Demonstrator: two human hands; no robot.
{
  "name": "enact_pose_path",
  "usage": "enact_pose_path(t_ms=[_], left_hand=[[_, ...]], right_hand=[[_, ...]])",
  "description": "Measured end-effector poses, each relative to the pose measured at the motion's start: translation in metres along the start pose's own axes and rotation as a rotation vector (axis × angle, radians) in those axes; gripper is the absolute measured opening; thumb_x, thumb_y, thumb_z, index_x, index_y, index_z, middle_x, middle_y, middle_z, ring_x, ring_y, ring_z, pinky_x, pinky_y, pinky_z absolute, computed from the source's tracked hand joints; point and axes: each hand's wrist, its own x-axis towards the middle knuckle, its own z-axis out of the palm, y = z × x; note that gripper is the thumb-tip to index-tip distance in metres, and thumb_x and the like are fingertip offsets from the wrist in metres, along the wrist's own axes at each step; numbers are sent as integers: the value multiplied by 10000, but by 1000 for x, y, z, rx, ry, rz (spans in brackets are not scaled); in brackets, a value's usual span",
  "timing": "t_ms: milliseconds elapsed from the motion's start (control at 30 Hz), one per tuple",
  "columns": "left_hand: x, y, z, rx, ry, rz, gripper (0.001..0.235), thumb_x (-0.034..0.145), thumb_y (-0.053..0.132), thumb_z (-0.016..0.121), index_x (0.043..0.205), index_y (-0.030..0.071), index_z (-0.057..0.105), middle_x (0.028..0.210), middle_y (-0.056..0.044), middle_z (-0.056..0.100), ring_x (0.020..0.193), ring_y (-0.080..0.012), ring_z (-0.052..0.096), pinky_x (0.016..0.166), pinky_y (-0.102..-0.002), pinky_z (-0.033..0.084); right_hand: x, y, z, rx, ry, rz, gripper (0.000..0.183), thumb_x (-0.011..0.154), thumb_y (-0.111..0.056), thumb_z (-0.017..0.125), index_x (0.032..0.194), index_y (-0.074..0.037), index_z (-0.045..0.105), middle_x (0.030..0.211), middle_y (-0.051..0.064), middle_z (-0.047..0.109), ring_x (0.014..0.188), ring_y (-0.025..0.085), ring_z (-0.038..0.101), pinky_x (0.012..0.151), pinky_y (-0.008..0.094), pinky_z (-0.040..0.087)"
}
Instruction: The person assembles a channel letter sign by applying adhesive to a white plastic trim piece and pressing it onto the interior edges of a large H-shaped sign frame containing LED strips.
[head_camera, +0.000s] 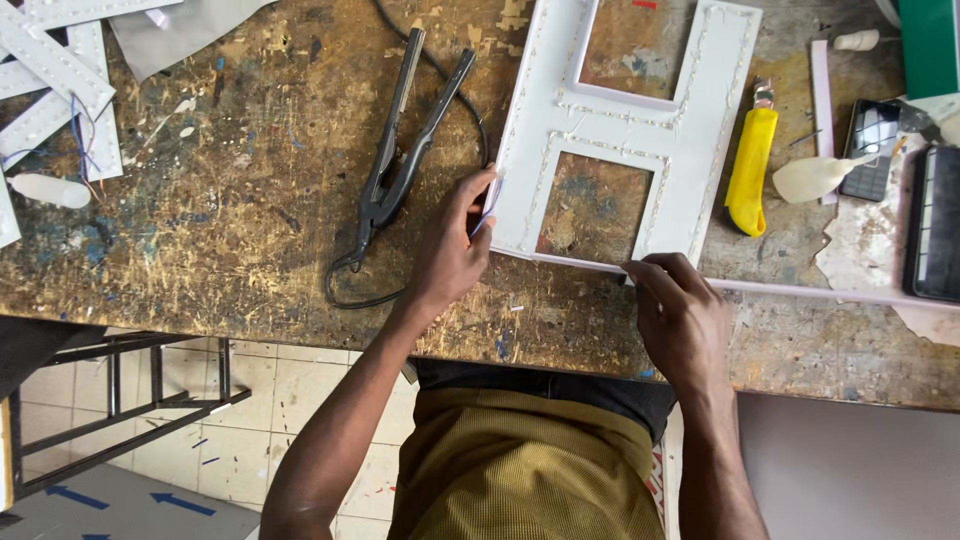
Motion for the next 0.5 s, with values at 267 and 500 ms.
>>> enact_pose_path(t_ms=[267,500], left_hand=[[-9,-10,-26,-72,-129,13,521,1069,-69,657,1559,105,636,1628,-168,649,1480,-442,633,1124,-516,635],[-7,12,-29,131,-67,244,277,1116,3,653,1385,10,716,1552,-223,650,1488,-416,601,1261,-538,519]], right_hand=[[13,-25,20,27,24,-74,310,1037,71,727,1177,-168,866,1150,98,759,1026,348,797,774,454,658],[-5,-11,47,39,146,-56,333,1046,101,694,1236,-124,849,1266,134,705,1171,345,754,950,454,667]])
